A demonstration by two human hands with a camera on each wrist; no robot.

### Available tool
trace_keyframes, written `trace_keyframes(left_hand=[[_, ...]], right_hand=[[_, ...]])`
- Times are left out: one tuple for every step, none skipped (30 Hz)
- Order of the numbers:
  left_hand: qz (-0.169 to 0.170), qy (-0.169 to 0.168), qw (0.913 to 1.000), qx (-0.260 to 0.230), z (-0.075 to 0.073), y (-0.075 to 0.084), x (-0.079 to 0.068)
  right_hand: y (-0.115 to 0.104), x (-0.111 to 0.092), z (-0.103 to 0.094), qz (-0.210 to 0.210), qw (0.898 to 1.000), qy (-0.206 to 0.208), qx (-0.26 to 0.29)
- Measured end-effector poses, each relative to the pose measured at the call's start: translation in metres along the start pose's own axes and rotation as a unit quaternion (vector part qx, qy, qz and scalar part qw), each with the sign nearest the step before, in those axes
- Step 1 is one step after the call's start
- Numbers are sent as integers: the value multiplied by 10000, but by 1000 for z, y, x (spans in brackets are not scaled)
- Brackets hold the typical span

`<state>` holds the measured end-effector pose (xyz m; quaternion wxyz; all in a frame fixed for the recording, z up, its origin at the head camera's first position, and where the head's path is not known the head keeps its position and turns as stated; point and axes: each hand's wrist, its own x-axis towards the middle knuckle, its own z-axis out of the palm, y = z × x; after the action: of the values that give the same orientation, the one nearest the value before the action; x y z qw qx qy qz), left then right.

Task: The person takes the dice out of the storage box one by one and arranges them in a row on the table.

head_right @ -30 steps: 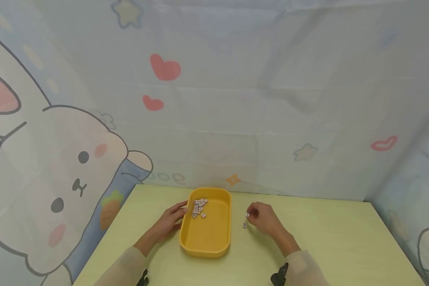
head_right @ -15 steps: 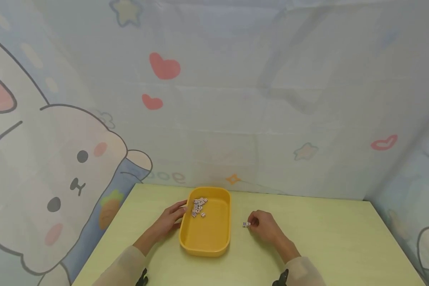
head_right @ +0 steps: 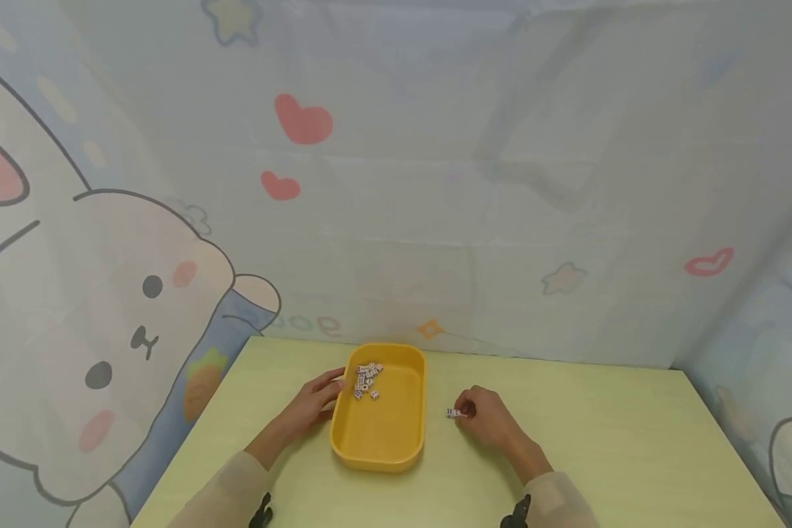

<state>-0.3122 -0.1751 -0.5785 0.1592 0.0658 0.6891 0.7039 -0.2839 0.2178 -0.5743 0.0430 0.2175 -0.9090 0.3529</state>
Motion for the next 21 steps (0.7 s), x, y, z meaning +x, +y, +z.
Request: trace_keyframes(left_hand=[[-8,4,10000,-11,0,0,0],[-19,10,10000,-12,1,0,1],[-16,17,10000,1,1,0,1],[-24,28,10000,6,1,0,1],[-27,35,10000,11,2,1,0],[-31,48,10000,23,3,1,0],[-39,65,10000,39,2,2,0],[-35,57,10000,56,2,2,-1],[-38,47,10000,60,2,2,-1],[-41,51,10000,60,2,2,-1],[-31,37,10000,76,2,2,-1],[-41,31,10000,75,3,2,-1],[-48,25,10000,60,2,1,-1],[-51,24,10000,47,2,1,-2],[-43,12,10000,48,1,1,-2],[-46,-1,10000,38,1,1,-2],[-49,-25,10000,32,1,1,-3],[-59,-39,10000,28,1,2,-3],[-37,-48,10000,39,2,3,-4],[-25,-55,10000,44,2,3,-4],[7,-78,10000,55,2,3,-4]], right_hand=[[-1,0,-1,-26,10000,43,9],[-2,0,-1,-62,9999,107,40],[-4,1,-2,-76,9998,190,79],[-7,1,-2,-102,9995,275,154],[-10,3,-1,-130,9990,375,227],[-14,4,-1,-142,9983,467,314],[-18,8,1,-189,9974,557,419],[-24,11,2,-207,9963,646,536],[-30,15,4,-205,9951,730,637],[-36,19,5,-255,9937,807,731],[-42,23,7,-301,9923,887,807],[-48,28,10,-334,9911,933,894],[-55,33,13,-354,9899,952,991],[-62,37,16,-362,9889,948,1085],[-69,42,20,-369,9880,934,1173],[-75,46,23,-384,9872,896,1263],[-80,51,27,-360,9866,856,1340],[-86,55,31,-332,9863,809,1402],[-90,60,34,-325,9857,793,1449],[-94,64,38,-309,9857,801,1450],[-97,68,41,-294,9860,810,1427]])
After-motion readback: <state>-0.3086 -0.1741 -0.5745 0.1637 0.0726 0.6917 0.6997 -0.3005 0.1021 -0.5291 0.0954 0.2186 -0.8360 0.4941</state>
